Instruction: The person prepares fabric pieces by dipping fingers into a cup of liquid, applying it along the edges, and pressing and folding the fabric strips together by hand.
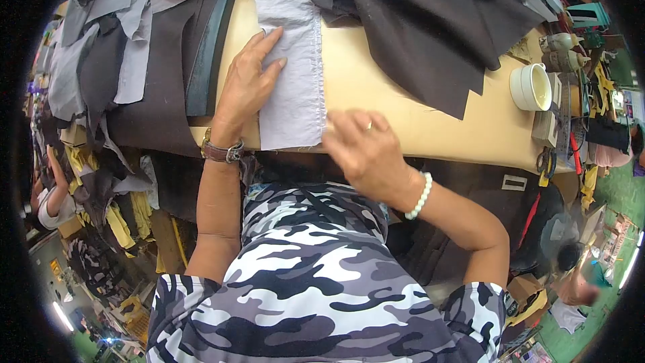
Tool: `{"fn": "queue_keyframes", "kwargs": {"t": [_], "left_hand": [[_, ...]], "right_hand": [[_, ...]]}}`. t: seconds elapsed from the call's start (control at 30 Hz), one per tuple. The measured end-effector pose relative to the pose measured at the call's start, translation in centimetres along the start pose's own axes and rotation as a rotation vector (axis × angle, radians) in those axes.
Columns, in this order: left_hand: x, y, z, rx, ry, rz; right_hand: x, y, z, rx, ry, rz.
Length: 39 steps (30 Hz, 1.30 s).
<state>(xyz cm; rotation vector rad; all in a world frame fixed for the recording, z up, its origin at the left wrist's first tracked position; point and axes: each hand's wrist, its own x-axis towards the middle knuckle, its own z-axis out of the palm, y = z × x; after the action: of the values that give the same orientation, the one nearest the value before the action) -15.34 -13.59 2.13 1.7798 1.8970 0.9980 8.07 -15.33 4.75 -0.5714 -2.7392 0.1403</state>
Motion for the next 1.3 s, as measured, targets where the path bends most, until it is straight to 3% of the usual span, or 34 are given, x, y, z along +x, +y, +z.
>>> {"fn": "queue_keyframes", "kwargs": {"t": [0.1, 0.3, 0.57, 0.7, 0.83, 0.93, 1.07, 1.23, 1.3], "left_hand": [[-0.2, -0.3, 0.3, 0.035, 0.058, 0.076], [-0.1, -0.2, 0.2, 0.032, 0.050, 0.077], [0.0, -0.1, 0.1, -0.009, -0.009, -0.002], [-0.1, -0.4, 0.2, -0.021, 0.004, 0.008], [0.0, -0.1, 0.0, -0.036, -0.025, -0.013], [-0.1, -0.3, 0.2, -0.009, -0.006, 0.001], [0.0, -0.2, 0.0, -0.058, -0.027, 0.001], [0.1, 0.6, -0.2, -0.023, -0.056, -0.030], [0.0, 0.2, -0.2, 0.007, -0.051, -0.017]], "right_hand": [[1.9, 1.2, 0.8, -0.075, 0.008, 0.105], [-0.8, -2.0, 0.9, -0.256, -0.031, -0.047], [0.0, -1.5, 0.9, 0.215, -0.007, 0.262], [-2.0, -3.9, 1.9, 0.078, -0.073, 0.327], [-2.8, -3.5, 1.0, 0.214, -0.017, 0.353], [-1.1, -3.5, 1.5, 0.138, 0.056, 0.402], [-2.2, -4.5, 2.4, -0.027, -0.026, 0.367], [-1.9, -3.8, 1.8, 0.145, 0.132, 0.407], [-1.5, -3.7, 1.0, 0.193, 0.057, 0.377]]}}
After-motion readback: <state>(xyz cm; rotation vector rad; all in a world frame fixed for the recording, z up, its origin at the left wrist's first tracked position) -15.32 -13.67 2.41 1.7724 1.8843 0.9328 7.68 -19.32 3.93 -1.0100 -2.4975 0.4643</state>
